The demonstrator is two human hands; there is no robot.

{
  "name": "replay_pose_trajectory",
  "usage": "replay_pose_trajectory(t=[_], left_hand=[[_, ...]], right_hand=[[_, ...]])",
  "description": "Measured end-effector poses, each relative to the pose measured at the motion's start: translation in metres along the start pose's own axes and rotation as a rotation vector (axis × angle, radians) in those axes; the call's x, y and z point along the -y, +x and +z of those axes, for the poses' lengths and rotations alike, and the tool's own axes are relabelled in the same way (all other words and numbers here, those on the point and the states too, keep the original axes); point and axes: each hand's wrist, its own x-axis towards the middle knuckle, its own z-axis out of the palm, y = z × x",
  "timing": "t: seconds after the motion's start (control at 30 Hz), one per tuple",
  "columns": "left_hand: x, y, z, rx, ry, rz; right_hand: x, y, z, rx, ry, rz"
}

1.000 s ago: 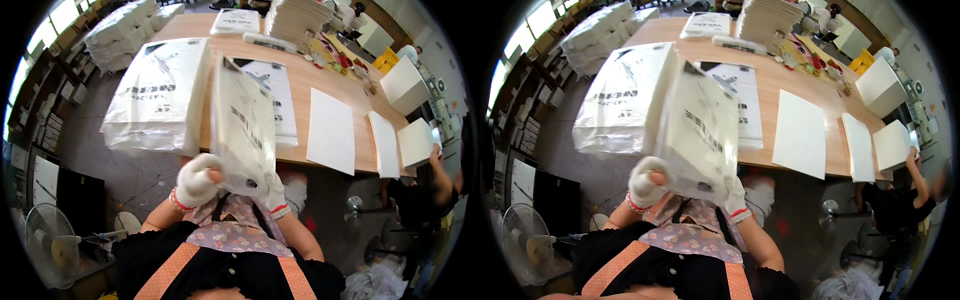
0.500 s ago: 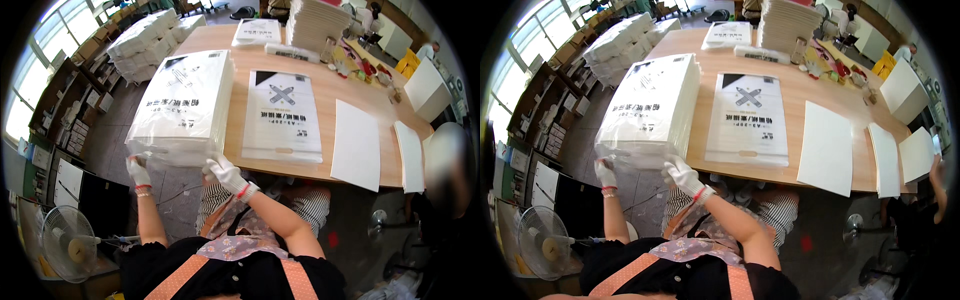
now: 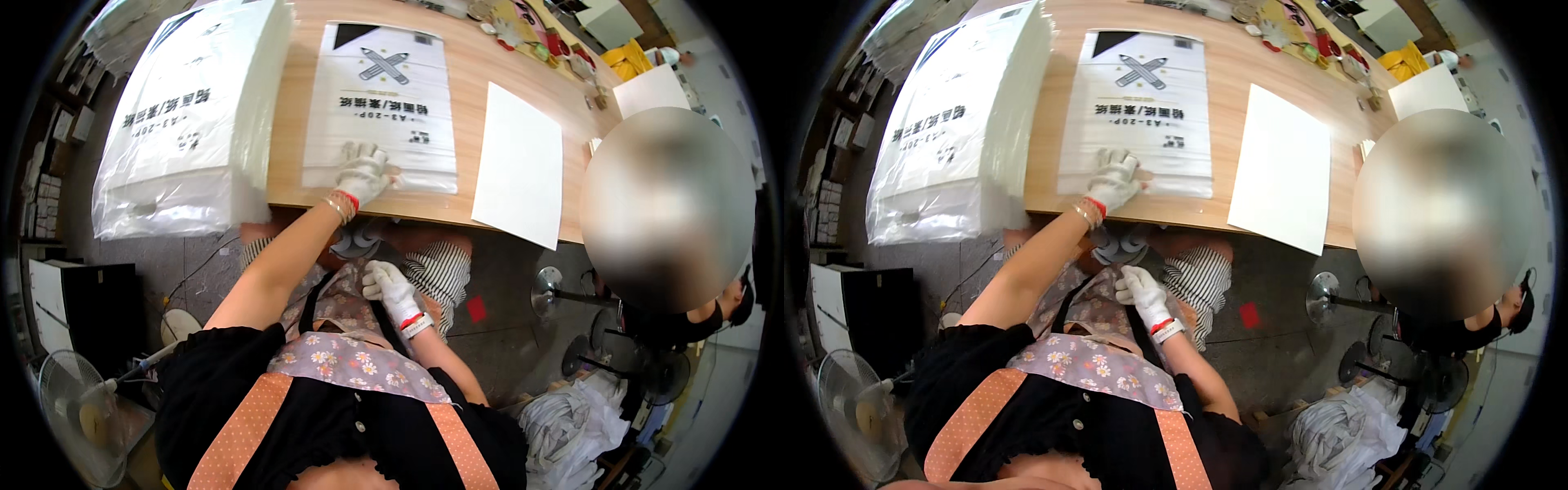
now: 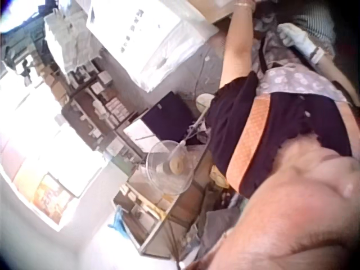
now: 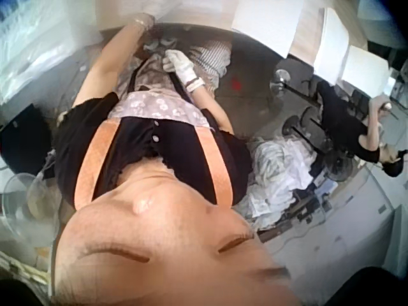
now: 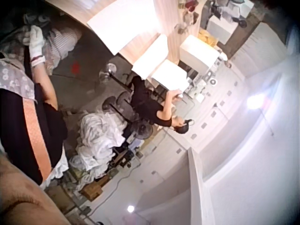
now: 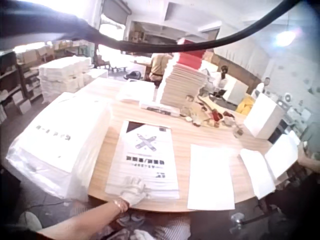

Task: The person repeatedly picks white paper sheets from a table, places them into clear plastic packaging, and stacks the sealed packages. The person handles the sheets and packages by hand without using tools.

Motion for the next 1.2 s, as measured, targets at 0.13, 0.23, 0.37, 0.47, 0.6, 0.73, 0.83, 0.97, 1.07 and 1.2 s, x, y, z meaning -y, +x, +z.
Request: replay_pose_trajectory(t=[0.13, 0.23, 0.37, 0.47, 0.6, 0.73, 0.83, 0.97, 1.07, 1.2], left_hand=[[0.044, 0.028, 0.039, 0.3, -0.35, -0.09], [0.008, 0.058, 0.017, 0.38, -0.494, -0.083], [0.009, 0.055, -0.014, 0.378, -0.356, -0.178], [-0.001, 0.038, -0.01, -0.058, -0.348, 0.078], [0.02, 0.049, -0.002, -0.005, -0.872, -0.112], [0.055, 0.062, -0.04, -0.173, -1.439, -0.433], [0.01, 0.069, -0.06, -0.171, -1.097, -0.653], [-0.031, 0.063, -0.082, -0.004, -1.034, -0.49], [-0.085, 0.069, -0.143, 0.04, -1.026, -0.307], [-0.077, 0.06, -0.146, -0.044, -0.61, 0.033]], right_hand=[[-0.024, 0.005, -0.006, 0.047, 0.095, -0.012], [-0.074, 0.082, -0.06, 0.927, 0.809, 0.16], [0.042, 0.083, -0.013, 0.073, 0.253, -0.387], [0.147, 0.078, 0.015, 0.01, 0.393, -0.348], [0.158, 0.139, -0.022, -0.318, -0.399, -0.814], [0.18, 0.1, -0.069, -0.609, -1.236, -0.518], [0.179, 0.059, -0.026, -0.851, -0.947, -1.319], [0.192, 0.077, 0.041, -0.255, -0.935, -1.391], [0.196, 0.135, 0.02, -0.383, -1.106, -0.793], [0.176, 0.096, 0.041, -0.171, -1.055, -0.866]])
